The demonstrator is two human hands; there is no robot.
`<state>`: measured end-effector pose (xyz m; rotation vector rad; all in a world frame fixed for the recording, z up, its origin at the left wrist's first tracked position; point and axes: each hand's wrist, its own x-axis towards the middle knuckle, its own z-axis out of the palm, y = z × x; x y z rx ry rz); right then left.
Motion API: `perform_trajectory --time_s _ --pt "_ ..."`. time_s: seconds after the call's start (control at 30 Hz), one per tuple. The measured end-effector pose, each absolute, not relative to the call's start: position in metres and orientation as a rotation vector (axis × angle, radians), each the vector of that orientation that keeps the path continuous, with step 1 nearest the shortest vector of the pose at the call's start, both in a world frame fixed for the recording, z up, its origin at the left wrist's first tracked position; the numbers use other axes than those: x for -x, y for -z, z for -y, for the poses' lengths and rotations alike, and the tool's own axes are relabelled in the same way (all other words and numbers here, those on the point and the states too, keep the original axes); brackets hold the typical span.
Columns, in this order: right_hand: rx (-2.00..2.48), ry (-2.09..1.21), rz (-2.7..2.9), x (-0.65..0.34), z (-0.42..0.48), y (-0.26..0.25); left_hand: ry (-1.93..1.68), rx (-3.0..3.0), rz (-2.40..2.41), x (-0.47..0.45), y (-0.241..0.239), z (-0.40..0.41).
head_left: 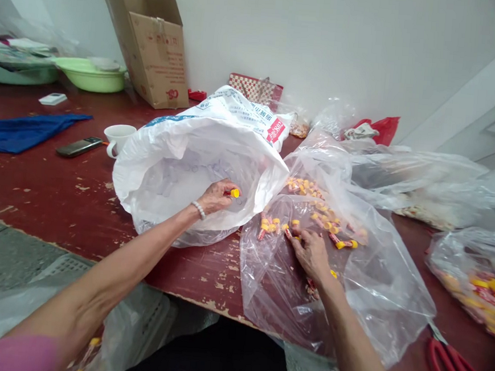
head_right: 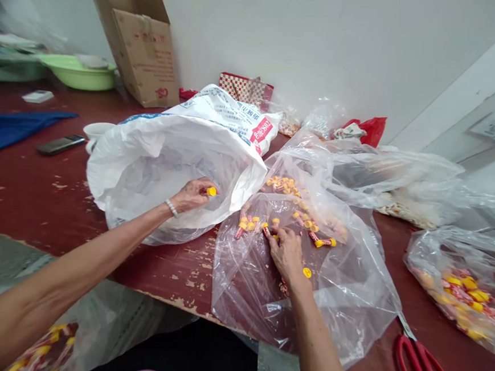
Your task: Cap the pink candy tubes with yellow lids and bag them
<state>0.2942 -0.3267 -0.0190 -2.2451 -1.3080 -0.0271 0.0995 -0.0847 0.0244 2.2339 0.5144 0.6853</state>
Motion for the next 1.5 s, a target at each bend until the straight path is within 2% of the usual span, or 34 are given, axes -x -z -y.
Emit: perform_trajectory --time_s 0.3,0.57,0.73,0.9,1.03,1.13,1.37,1.5 --pt "2.203 -0.129 1.455 -0.293 0.350 0.013 -0.362 -2.624 -0.306 -0.145 -0.016 0.052" --pt "2.172 -0.111 1.193 -0.284 0.372 0.013 -0.432 -2.663 -0.470 -0.109 -0.022 0.067" --pt "2.086 -0.061 0.873 -0.246 0.372 -0.001 -0.608 -2.222 -0.603 -0.050 -0.030 0.107" --pt "1.522 -0.477 0.721 -0.168 0.353 -0.047 -0.519 -1.793 -0.554 -0.007 -0.048 0.171" --pt "1.413 -0.559 0.924 -0.130 0.342 -0.060 -0.433 -1.786 -0.438 0.007 -0.054 0.204" --pt "1.518 -0.483 1.104 -0.126 0.345 -0.059 -0.387 -1.755 -0.402 0.011 -0.054 0.216" --pt "1.696 0.027 1.558 -0.124 0.364 -0.055 -0.335 -1.436 -0.440 0.013 -0.054 0.235" --pt "1.788 0.181 1.553 -0.109 0.363 -0.039 -0.299 -1.239 -0.388 0.012 -0.052 0.250"
